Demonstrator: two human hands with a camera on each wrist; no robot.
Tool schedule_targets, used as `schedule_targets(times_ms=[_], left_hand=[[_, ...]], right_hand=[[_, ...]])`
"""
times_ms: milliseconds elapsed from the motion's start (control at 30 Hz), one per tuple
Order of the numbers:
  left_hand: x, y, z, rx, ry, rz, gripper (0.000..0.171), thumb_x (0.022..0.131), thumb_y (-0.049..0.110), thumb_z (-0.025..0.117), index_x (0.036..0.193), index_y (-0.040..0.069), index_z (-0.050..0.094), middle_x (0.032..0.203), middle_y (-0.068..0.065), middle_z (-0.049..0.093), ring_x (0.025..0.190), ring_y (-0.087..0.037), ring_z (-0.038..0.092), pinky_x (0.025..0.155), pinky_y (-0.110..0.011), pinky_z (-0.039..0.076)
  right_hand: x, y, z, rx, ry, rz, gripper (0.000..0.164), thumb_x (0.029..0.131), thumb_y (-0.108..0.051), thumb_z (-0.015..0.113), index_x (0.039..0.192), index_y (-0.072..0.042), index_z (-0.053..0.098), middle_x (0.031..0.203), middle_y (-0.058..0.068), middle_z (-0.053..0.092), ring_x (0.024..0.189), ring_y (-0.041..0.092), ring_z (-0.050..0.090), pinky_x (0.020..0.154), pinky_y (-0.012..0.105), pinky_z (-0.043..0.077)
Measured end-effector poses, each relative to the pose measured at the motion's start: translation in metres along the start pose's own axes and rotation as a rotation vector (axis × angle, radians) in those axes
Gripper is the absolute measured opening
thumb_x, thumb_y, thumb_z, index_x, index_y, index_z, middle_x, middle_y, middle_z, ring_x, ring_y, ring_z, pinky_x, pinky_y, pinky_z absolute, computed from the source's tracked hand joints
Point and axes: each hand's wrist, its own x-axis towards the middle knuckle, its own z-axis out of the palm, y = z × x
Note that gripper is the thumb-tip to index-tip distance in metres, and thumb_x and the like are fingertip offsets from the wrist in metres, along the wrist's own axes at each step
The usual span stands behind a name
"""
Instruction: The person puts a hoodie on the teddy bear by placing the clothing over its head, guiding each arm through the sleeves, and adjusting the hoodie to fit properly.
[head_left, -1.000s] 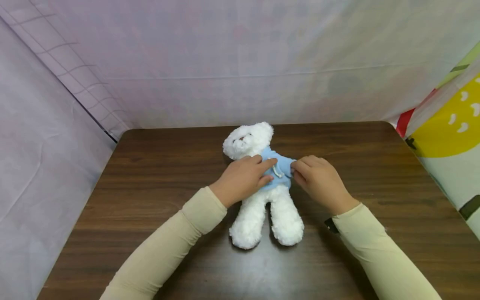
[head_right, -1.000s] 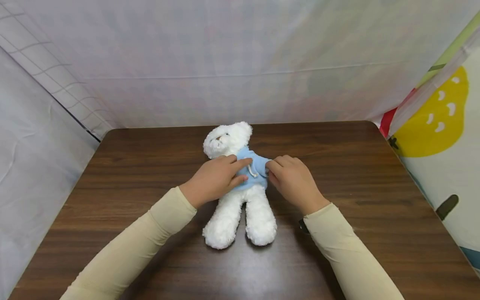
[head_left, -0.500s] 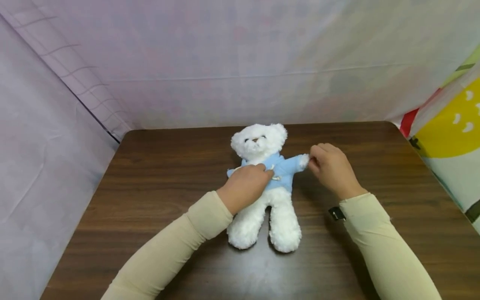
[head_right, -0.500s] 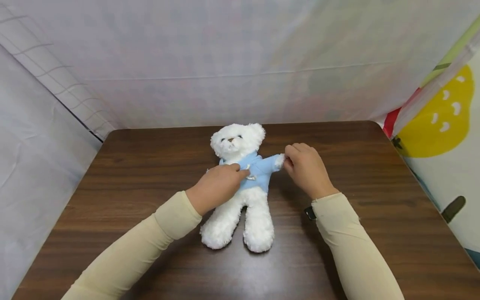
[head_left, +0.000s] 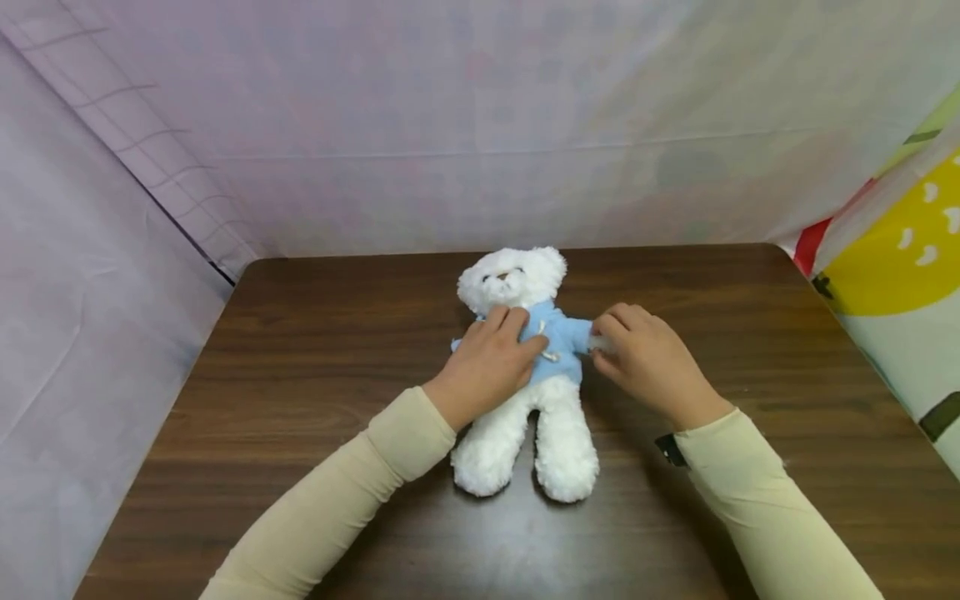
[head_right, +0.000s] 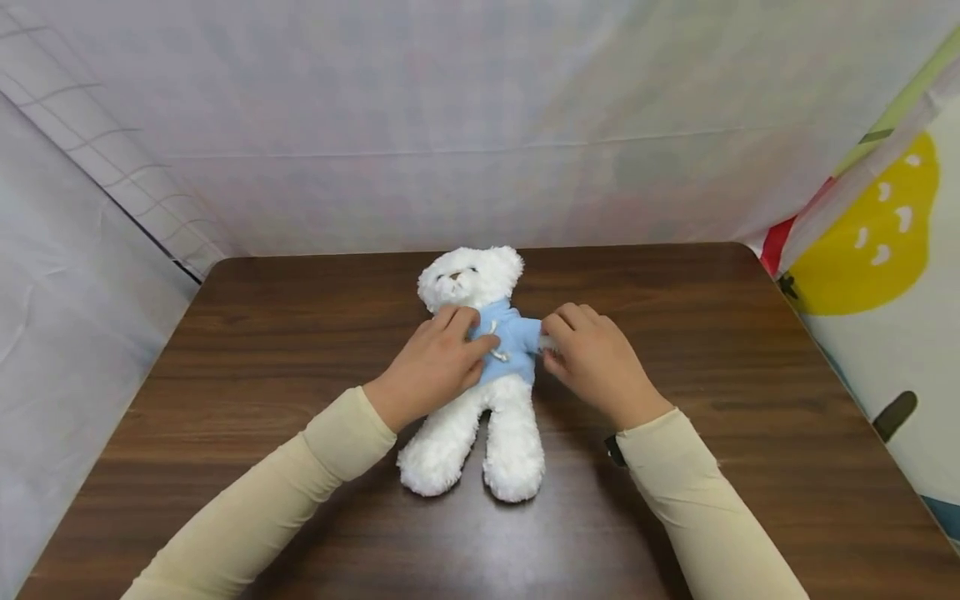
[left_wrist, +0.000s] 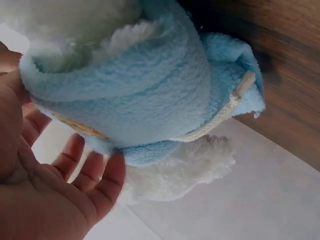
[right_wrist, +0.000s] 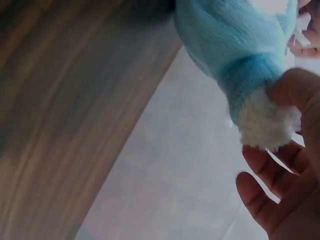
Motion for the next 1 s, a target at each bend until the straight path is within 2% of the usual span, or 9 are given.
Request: schedule_targets(times_ms=[133, 300, 500, 667, 867, 1000], left_hand=[[0.000, 0.001, 0.001, 0.023, -0.006, 0.002, 0.023, 0.102, 0.025, 0.054, 0.120, 0.019, 0.067, 0.116, -0.011, 0.051, 0.099, -0.026, 0.047, 0.065, -0.033, 0.047], [-0.001, 0.002, 0.001, 0.073, -0.023, 0.027, 0.020, 0.102, 0.027, 0.054, 0.114, 0.016, 0.067, 0.110, -0.010, 0.050, 0.088, -0.023, 0.044, 0.062, -0.031, 0.043], [0.000, 0.000, 0.001, 0.055, -0.045, 0.041, 0.015, 0.105, 0.016, 0.051, 0.107, 0.011, 0.065, 0.099, -0.008, 0.050, 0.076, -0.020, 0.037, 0.060, -0.029, 0.037], [0.002, 0.002, 0.002, 0.057, -0.057, 0.037, 0.013, 0.104, 0.007, 0.051, 0.102, 0.009, 0.064, 0.088, -0.005, 0.050, 0.072, -0.018, 0.035, 0.060, -0.027, 0.037], [0.005, 0.005, 0.001, 0.064, -0.069, 0.046, 0.009, 0.101, 0.014, 0.059, 0.103, 0.008, 0.066, 0.088, -0.004, 0.054, 0.072, -0.017, 0.039, 0.061, -0.025, 0.040], [0.005, 0.006, 0.000, 0.091, -0.081, 0.051, 0.014, 0.102, 0.020, 0.059, 0.105, 0.010, 0.067, 0.089, -0.003, 0.053, 0.073, -0.017, 0.038, 0.061, -0.025, 0.039]], right_hand=[[-0.001, 0.000, 0.003, -0.055, 0.062, -0.006, 0.024, 0.074, 0.004, 0.074, 0.084, -0.008, 0.056, 0.085, 0.008, 0.057, 0.073, 0.028, 0.052, 0.059, 0.041, 0.041], [-0.002, 0.001, 0.005, -0.090, 0.129, 0.005, 0.023, 0.076, 0.004, 0.070, 0.075, -0.009, 0.051, 0.077, 0.007, 0.053, 0.071, 0.029, 0.049, 0.057, 0.040, 0.034], [-0.003, 0.003, 0.006, -0.118, 0.125, -0.010, 0.027, 0.077, 0.002, 0.075, 0.074, -0.011, 0.052, 0.078, 0.007, 0.055, 0.075, 0.031, 0.051, 0.064, 0.047, 0.040], [-0.004, 0.008, 0.004, -0.157, 0.126, -0.029, 0.024, 0.077, -0.001, 0.078, 0.074, -0.010, 0.056, 0.079, 0.008, 0.059, 0.078, 0.032, 0.054, 0.070, 0.052, 0.042], [-0.006, 0.016, 0.003, -0.144, 0.154, -0.011, 0.028, 0.076, 0.003, 0.076, 0.072, -0.010, 0.051, 0.076, 0.008, 0.058, 0.076, 0.033, 0.053, 0.072, 0.055, 0.042], [-0.004, 0.012, 0.005, -0.123, 0.086, 0.045, 0.024, 0.081, 0.002, 0.070, 0.074, -0.011, 0.050, 0.078, 0.007, 0.057, 0.077, 0.032, 0.052, 0.069, 0.053, 0.043]])
